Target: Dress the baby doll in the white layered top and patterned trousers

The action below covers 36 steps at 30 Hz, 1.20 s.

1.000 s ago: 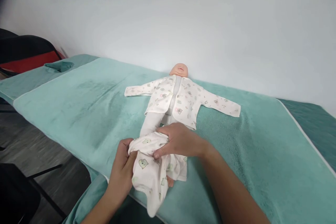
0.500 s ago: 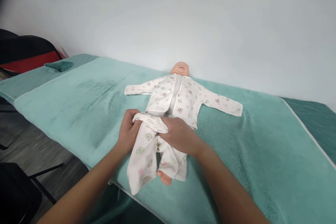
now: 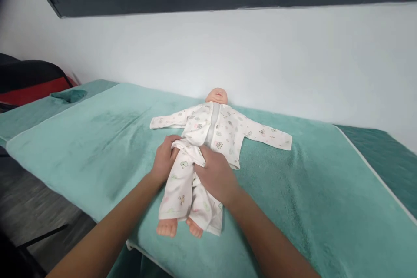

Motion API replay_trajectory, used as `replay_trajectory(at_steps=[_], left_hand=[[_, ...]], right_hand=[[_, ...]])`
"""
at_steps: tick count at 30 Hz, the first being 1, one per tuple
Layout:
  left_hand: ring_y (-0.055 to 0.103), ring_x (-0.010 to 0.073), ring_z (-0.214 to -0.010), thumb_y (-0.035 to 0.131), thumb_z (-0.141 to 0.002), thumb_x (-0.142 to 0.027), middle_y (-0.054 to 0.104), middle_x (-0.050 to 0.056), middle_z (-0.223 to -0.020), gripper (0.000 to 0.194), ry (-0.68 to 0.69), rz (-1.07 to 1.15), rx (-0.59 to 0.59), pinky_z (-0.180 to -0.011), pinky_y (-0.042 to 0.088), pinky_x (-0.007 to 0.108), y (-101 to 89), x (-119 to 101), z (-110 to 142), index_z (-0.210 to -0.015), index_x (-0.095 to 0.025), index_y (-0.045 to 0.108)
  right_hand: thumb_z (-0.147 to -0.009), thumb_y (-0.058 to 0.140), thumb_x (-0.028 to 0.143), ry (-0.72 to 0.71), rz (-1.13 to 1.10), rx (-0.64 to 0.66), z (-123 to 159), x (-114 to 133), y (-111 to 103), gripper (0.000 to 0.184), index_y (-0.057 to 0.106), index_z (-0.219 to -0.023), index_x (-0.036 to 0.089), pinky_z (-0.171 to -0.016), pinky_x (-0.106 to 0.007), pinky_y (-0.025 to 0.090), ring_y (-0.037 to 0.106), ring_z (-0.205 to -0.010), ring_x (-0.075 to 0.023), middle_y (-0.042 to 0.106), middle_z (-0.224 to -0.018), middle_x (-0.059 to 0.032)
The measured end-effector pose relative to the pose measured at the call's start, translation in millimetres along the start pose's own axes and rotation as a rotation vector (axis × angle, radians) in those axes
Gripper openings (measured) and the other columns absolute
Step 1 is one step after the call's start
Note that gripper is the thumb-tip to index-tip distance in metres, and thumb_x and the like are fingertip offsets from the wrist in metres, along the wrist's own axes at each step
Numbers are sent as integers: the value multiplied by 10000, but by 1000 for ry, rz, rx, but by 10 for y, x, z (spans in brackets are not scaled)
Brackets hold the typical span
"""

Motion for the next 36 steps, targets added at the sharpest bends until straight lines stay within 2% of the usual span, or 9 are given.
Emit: replay_trajectory(at_steps=[5,9,11,14,17,22,27,31,36], left_hand=[[611,166,-912,548,-904,-311,666,27,-949,148,-144,346,-15,-852,486,292,-180,-127,135,-943,-207,645],[619,190,-994,599,-878,-396,677,60,-1018,231,-367,582,-139,-873,488,311,-270,-76,37,-959,-188,660],[625,211,-1013,671,-813,-390,685,70,-1046,252,-422,539,-80,-903,487,339,-286,-111,-87,-956,-182,662],[611,229,-1100,677,-775,-305,672,63,-1148,238,-327,387,155,-997,463,381,-294,-288,-273,-992,-209,672],[539,229,-1227,631,-754,-181,592,59,-1270,365,-71,203,389,-1073,426,385,-271,-482,-379,-1110,-257,658],[486,278,-1227,657,-750,-149,518,91,-1309,494,84,-123,462,-1010,463,417,-145,-558,-379,-1227,-248,573],[512,291,-1143,602,-858,-248,532,87,-1300,365,73,-408,354,-759,483,348,-17,-681,-287,-1219,-255,549],[571,237,-1005,485,-922,-238,608,73,-1109,162,80,-358,231,-762,443,328,-16,-711,-328,-1043,-231,593],[576,169,-780,567,-868,-395,635,15,-860,197,-395,157,-145,-721,456,297,-225,-116,-468,-875,-199,582]], right_hand=[[-872,610,420,-19,-77,-98,6,-9,-131,221,541,-792,225,-646,-274,376,533,-718,-149,599,-749,34],[-945,494,532,-63,-204,-339,21,-37,-282,345,520,-791,225,-603,-276,364,455,-626,-134,506,-653,35],[-958,484,491,-93,-80,-465,16,-61,-330,305,525,-814,226,-624,-283,373,475,-633,-136,534,-680,25],[-920,561,432,-123,274,-509,-24,-114,-324,206,545,-921,227,-657,-294,377,550,-767,-172,610,-872,-23],[-880,626,409,-115,545,-412,-71,-174,-241,244,523,-983,213,-660,-305,369,561,-914,-244,593,-1013,-80],[-983,457,299,-134,627,-311,-88,-209,-170,132,503,-902,206,-645,-306,329,547,-802,-210,587,-921,-66],[-1003,391,330,-112,493,-315,-113,-260,-206,224,489,-836,218,-615,-294,303,515,-676,-170,596,-814,-29],[-949,453,359,-70,303,-348,-145,-257,-320,199,492,-800,233,-612,-283,331,513,-624,-161,593,-706,2],[-800,553,313,92,229,-511,-96,-482,-1008,96,523,-744,241,-605,-290,366,536,-623,-167,603,-654,5]])
Point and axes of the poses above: each hand's wrist, its own z-axis away from the middle knuckle, its own y-axis out of the palm, x = y × z, the point moved 1 cm from there along -z, towards the middle knuckle
